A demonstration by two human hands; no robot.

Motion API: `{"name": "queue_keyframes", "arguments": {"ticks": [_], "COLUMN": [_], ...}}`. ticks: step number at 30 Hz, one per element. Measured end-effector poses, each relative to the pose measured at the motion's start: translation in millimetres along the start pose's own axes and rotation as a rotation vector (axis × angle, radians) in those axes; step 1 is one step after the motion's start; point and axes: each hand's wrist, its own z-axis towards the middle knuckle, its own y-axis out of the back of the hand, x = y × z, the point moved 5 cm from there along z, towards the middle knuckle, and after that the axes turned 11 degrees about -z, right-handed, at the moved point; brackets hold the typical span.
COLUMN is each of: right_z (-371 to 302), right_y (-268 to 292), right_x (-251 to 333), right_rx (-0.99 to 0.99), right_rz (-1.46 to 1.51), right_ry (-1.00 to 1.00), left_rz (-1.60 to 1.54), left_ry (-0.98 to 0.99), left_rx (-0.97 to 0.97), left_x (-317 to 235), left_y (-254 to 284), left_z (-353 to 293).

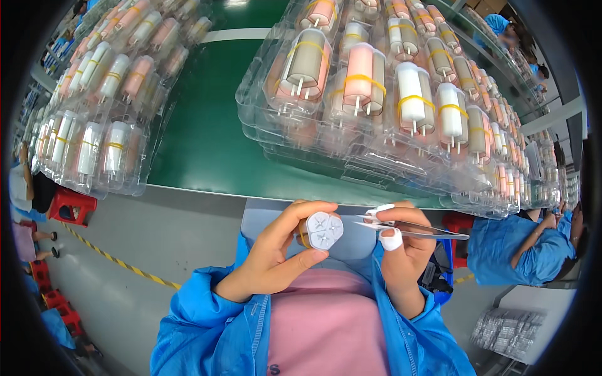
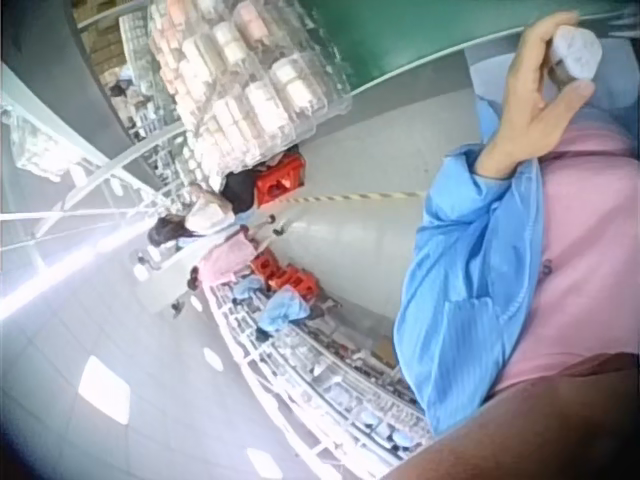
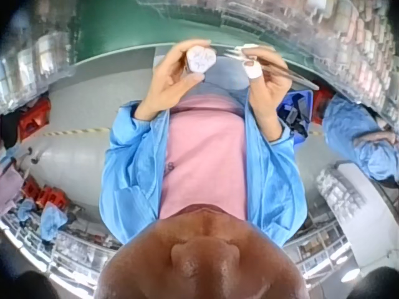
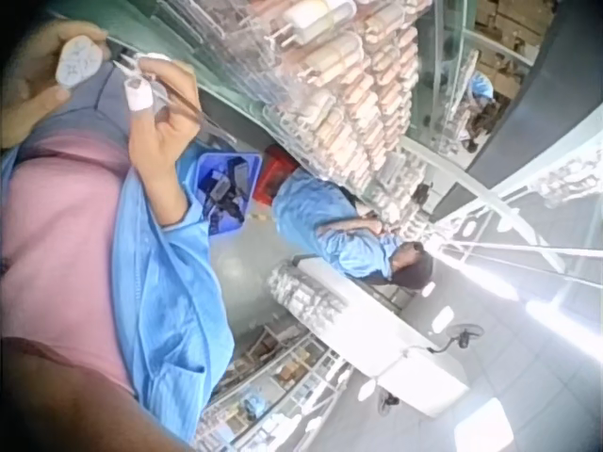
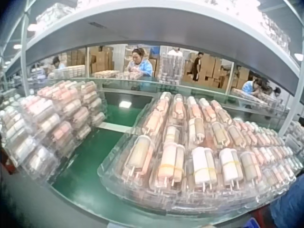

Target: The recorder uses tweezers and a cotton swab to assemble and clean small cylindrical components in a factory production area.

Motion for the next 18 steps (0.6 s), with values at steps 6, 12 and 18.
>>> {"name": "queue_keyframes", "arguments": {"ticks": [6,12,18], "right_z": [2,5,6], "right_y": [-10,-16,-18], "right_x": [17,21,20], "right_rx": [0.119,0.112,0.120], "right_rz": [0.000,-0.115,-0.138], "right_ry": [0.076,0.120,0.118], "left_rz": [0.134,0.219,0.217], "left_ry": [-0.075,-0.120,-0.141], "left_rx": [0.010,-0.007,-0.006], "left_x": [6,5,5], "left_y": [-3,-4,-4], "left_z": [2,4,4]}}
